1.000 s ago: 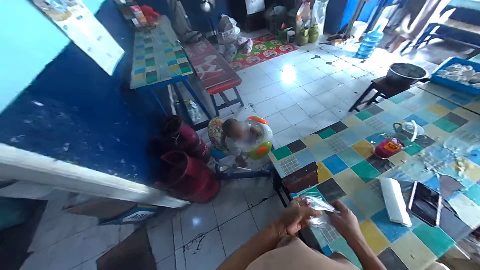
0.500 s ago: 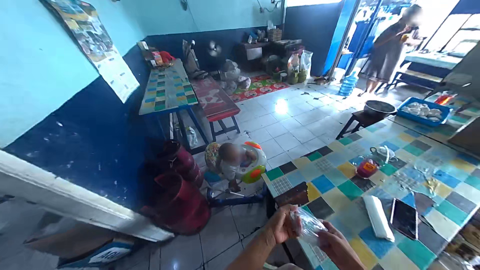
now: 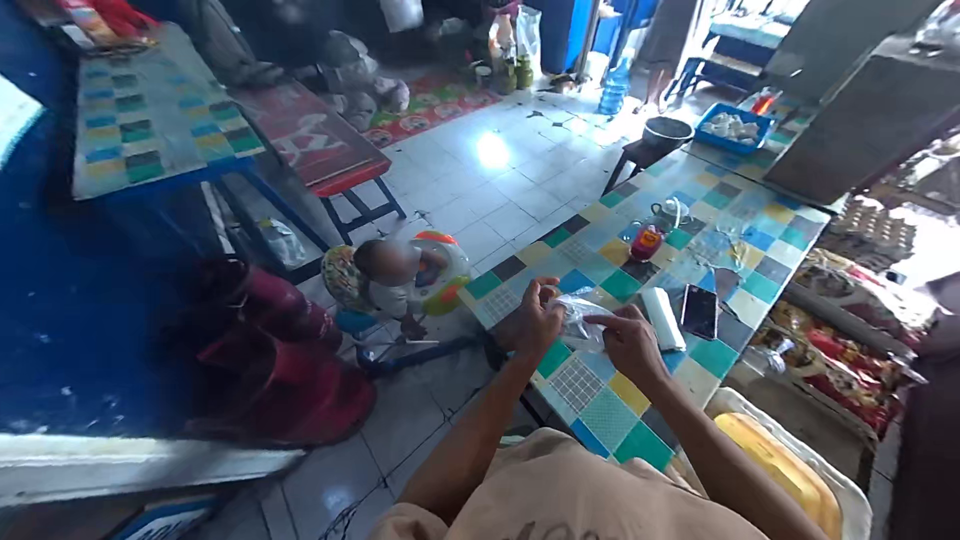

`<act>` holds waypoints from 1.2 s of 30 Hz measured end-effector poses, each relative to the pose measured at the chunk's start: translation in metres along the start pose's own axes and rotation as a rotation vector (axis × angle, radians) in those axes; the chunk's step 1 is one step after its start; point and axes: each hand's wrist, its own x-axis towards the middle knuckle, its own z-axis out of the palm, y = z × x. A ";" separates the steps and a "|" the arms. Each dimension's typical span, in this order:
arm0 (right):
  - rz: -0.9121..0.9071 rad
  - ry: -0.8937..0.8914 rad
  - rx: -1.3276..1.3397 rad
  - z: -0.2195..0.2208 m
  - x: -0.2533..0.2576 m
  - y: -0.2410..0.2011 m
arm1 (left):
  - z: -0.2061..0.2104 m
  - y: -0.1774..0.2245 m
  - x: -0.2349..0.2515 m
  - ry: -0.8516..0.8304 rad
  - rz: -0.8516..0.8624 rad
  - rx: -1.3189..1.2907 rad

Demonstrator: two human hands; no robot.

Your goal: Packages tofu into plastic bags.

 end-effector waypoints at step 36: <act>0.249 -0.317 0.734 -0.011 -0.093 0.143 | 0.057 -0.057 0.062 -0.857 -0.167 1.168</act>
